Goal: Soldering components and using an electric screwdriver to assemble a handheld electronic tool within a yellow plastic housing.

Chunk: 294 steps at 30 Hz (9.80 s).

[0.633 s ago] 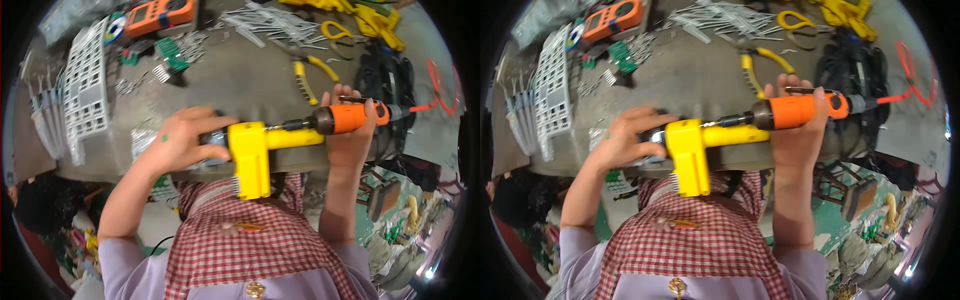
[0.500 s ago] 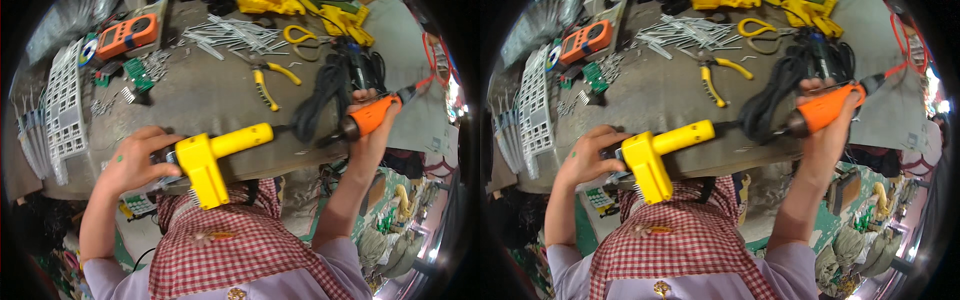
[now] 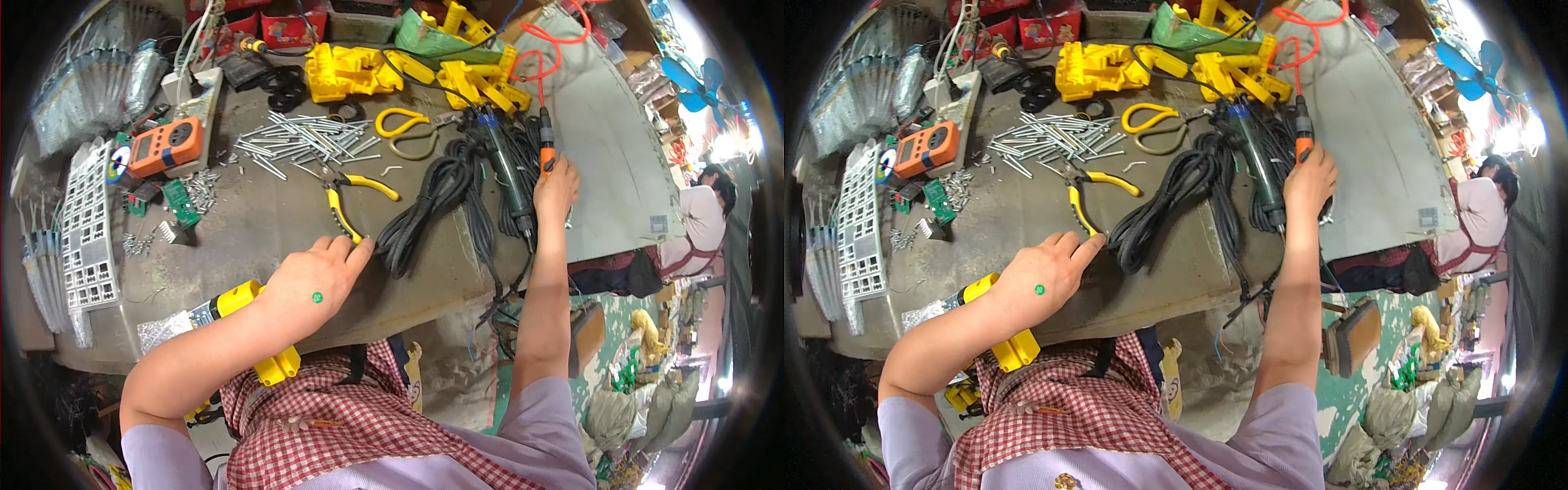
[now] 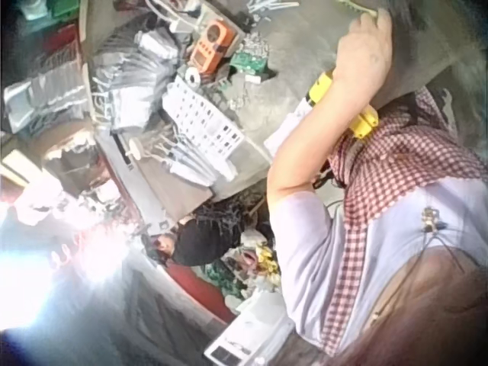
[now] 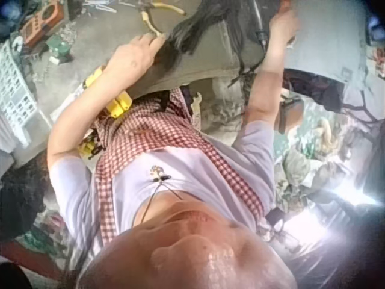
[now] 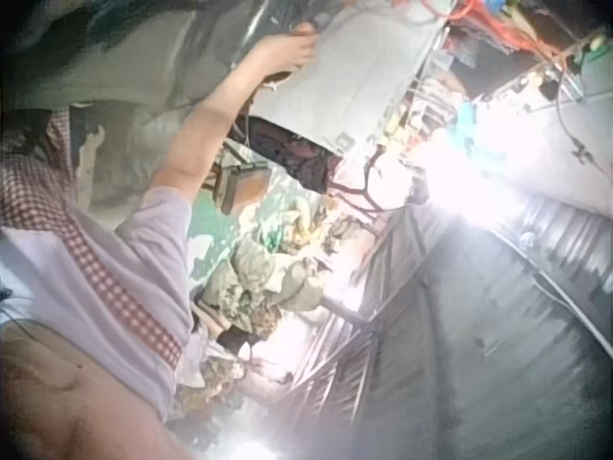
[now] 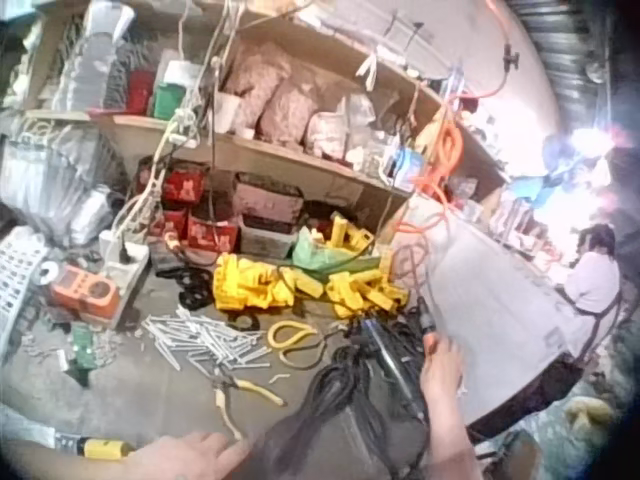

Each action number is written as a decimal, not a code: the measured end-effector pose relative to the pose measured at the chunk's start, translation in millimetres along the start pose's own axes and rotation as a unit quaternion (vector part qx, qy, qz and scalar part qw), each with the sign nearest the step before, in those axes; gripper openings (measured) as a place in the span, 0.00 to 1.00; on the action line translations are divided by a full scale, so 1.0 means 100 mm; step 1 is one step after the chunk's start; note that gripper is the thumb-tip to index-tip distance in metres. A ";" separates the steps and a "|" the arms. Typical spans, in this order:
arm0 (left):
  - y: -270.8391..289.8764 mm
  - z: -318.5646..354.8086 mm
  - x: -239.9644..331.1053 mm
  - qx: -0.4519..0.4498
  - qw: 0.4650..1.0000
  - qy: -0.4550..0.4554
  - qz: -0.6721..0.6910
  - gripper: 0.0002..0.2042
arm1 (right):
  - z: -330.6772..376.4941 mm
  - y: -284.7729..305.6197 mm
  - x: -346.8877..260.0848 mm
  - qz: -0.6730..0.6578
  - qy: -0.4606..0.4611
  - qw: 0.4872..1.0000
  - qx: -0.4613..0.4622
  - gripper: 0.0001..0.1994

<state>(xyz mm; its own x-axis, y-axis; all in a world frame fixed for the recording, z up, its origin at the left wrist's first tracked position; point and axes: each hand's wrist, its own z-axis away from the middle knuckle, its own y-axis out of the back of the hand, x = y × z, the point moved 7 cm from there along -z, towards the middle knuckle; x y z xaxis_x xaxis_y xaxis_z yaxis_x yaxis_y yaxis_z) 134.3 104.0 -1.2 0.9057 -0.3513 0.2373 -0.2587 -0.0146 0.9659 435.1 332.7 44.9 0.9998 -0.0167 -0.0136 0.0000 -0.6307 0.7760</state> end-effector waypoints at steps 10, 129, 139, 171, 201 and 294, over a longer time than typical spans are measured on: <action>1.78 1.08 -0.09 0.322 0.941 0.100 -0.006 0.07 | 0.32 0.53 -1.84 -0.438 0.299 0.793 -0.299 0.12; 0.08 0.64 -0.35 0.106 0.983 0.105 0.109 0.26 | 1.24 0.38 0.40 -0.382 0.061 0.893 -0.229 0.23; 0.04 0.79 -0.53 0.127 0.961 0.133 0.206 0.26 | 1.13 0.26 0.57 -0.269 0.042 0.810 -0.520 0.27; 0.12 0.56 -0.48 0.043 0.977 0.058 0.203 0.44 | 0.03 -0.59 -3.08 -0.325 0.366 0.871 -0.056 0.13; 0.03 1.04 -1.30 0.373 0.407 0.267 0.790 0.18 | 0.50 0.23 -2.52 -0.460 0.290 0.818 -0.188 0.09; 0.03 0.60 -0.57 0.106 0.974 0.084 0.180 0.32 | 1.53 1.24 -2.17 -0.265 0.455 0.812 -0.253 0.22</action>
<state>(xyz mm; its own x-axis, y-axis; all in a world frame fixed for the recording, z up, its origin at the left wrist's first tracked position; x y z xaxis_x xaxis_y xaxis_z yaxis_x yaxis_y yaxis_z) 61.9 67.6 -18.3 0.7815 -0.2110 0.5871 -0.6167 -0.1191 0.7781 215.3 139.6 48.2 0.4590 0.8777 -0.1375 0.2131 0.0415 0.9761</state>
